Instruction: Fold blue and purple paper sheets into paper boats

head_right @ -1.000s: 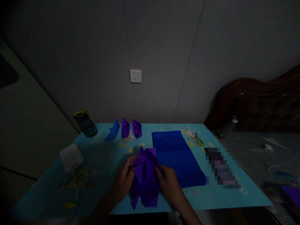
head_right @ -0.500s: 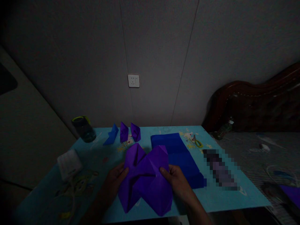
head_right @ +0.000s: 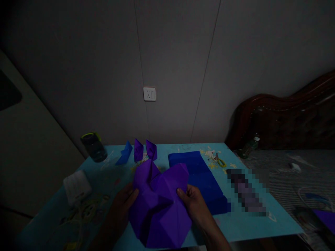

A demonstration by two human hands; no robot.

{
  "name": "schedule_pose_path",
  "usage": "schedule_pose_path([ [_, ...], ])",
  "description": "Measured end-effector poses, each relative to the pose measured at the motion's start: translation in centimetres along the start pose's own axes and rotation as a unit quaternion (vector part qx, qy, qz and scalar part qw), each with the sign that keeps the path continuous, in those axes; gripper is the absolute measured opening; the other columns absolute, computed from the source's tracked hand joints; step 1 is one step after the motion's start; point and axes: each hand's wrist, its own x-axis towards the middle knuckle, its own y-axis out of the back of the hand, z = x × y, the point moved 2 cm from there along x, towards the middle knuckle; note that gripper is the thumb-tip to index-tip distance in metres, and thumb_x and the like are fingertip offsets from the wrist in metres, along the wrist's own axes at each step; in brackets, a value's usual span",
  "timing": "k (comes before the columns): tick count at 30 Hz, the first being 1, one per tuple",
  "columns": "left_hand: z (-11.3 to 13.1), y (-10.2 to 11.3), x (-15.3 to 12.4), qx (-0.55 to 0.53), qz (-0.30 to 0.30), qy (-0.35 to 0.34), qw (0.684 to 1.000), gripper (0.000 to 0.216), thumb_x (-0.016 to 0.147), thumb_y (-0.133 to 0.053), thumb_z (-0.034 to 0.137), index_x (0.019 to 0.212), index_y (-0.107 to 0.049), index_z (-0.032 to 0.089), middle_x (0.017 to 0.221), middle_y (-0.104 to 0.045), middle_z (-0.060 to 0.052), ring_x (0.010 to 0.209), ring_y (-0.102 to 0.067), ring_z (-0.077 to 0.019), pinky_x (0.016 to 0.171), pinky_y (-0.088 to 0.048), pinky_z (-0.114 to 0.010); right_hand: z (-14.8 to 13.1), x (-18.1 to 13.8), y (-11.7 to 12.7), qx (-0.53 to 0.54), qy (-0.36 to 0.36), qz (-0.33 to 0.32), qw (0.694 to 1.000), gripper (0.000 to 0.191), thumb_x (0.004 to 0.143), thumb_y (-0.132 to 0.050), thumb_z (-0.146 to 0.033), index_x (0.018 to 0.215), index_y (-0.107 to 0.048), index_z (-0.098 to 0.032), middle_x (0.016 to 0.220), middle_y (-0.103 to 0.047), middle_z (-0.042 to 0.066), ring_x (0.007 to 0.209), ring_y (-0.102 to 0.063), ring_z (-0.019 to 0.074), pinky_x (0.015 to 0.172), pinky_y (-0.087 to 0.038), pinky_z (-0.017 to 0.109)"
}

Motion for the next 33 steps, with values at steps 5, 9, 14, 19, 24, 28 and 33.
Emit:
schedule_pose_path([
  [5,0.4,-0.7,-0.8,-0.068,-0.043,-0.009,0.997,0.042,0.073,-0.077,0.04,0.109,-0.071,0.02,0.108,-0.075,-0.009,0.104,-0.068,-0.0288,0.089,-0.054,-0.037,-0.4,0.2,-0.7,0.01,0.022,-0.011,1.0,0.038,0.073,-0.079,-0.05,0.091,-0.072,-0.017,0.085,-0.077,0.007,0.072,-0.072,0.0225,0.07,-0.054,0.034],
  [9,0.8,-1.3,-1.5,-0.099,-0.009,0.005,0.995,0.051,0.065,-0.082,0.044,0.109,-0.072,0.022,0.112,-0.074,-0.009,0.11,-0.066,-0.03,0.092,-0.054,-0.037,-0.8,0.4,-1.9,0.018,0.026,-0.023,0.999,0.038,0.074,-0.078,-0.05,0.094,-0.073,-0.019,0.087,-0.078,0.007,0.078,-0.072,0.0235,0.077,-0.054,0.036],
  [14,0.5,-1.2,-1.5,-0.128,0.057,0.024,0.99,0.061,0.059,-0.083,0.053,0.111,-0.071,0.025,0.116,-0.073,-0.008,0.116,-0.063,-0.0316,0.096,-0.052,-0.039,0.1,1.0,-3.6,-0.015,0.027,-0.058,0.998,0.045,0.069,-0.079,-0.056,0.095,-0.074,-0.018,0.085,-0.077,0.008,0.082,-0.072,0.0259,0.08,-0.054,0.039],
  [19,0.8,1.1,-0.8,-0.049,0.105,0.035,0.993,0.064,0.059,-0.082,0.057,0.111,-0.07,0.024,0.121,-0.071,-0.009,0.123,-0.057,-0.0331,0.102,-0.048,-0.041,0.0,1.0,-2.2,0.0,0.009,-0.048,0.999,0.045,0.077,-0.073,-0.054,0.102,-0.072,-0.017,0.091,-0.077,0.009,0.082,-0.072,0.0262,0.08,-0.054,0.041],
  [24,2.2,3.8,-0.5,0.05,0.211,-0.003,0.976,0.058,0.066,-0.074,0.061,0.112,-0.066,0.027,0.138,-0.06,-0.006,0.139,-0.039,-0.0318,0.114,-0.033,-0.046,-1.3,1.0,0.5,-0.004,0.01,0.014,1.0,0.043,0.075,-0.076,-0.052,0.098,-0.072,-0.016,0.091,-0.077,0.009,0.079,-0.072,0.026,0.077,-0.055,0.039],
  [28,3.3,4.0,-0.5,0.102,0.246,-0.029,0.963,0.055,0.07,-0.07,0.058,0.113,-0.064,0.024,0.131,-0.064,-0.007,0.131,-0.049,-0.0321,0.113,-0.033,-0.048,-1.7,1.0,2.3,-0.03,0.022,0.084,0.996,0.049,0.072,-0.075,-0.058,0.095,-0.072,-0.015,0.086,-0.077,0.01,0.071,-0.071,0.026,0.069,-0.055,0.038],
  [33,4.3,3.7,-0.2,0.197,0.174,-0.075,0.962,0.04,0.071,-0.068,0.054,0.096,-0.07,0.022,0.11,-0.074,-0.007,0.108,-0.064,-0.0317,0.097,-0.049,-0.04,-2.1,0.7,3.9,-0.11,0.063,0.137,0.982,0.048,0.072,-0.073,-0.06,0.089,-0.072,-0.015,0.08,-0.076,0.008,0.063,-0.068,0.0237,0.064,-0.054,0.036],
])
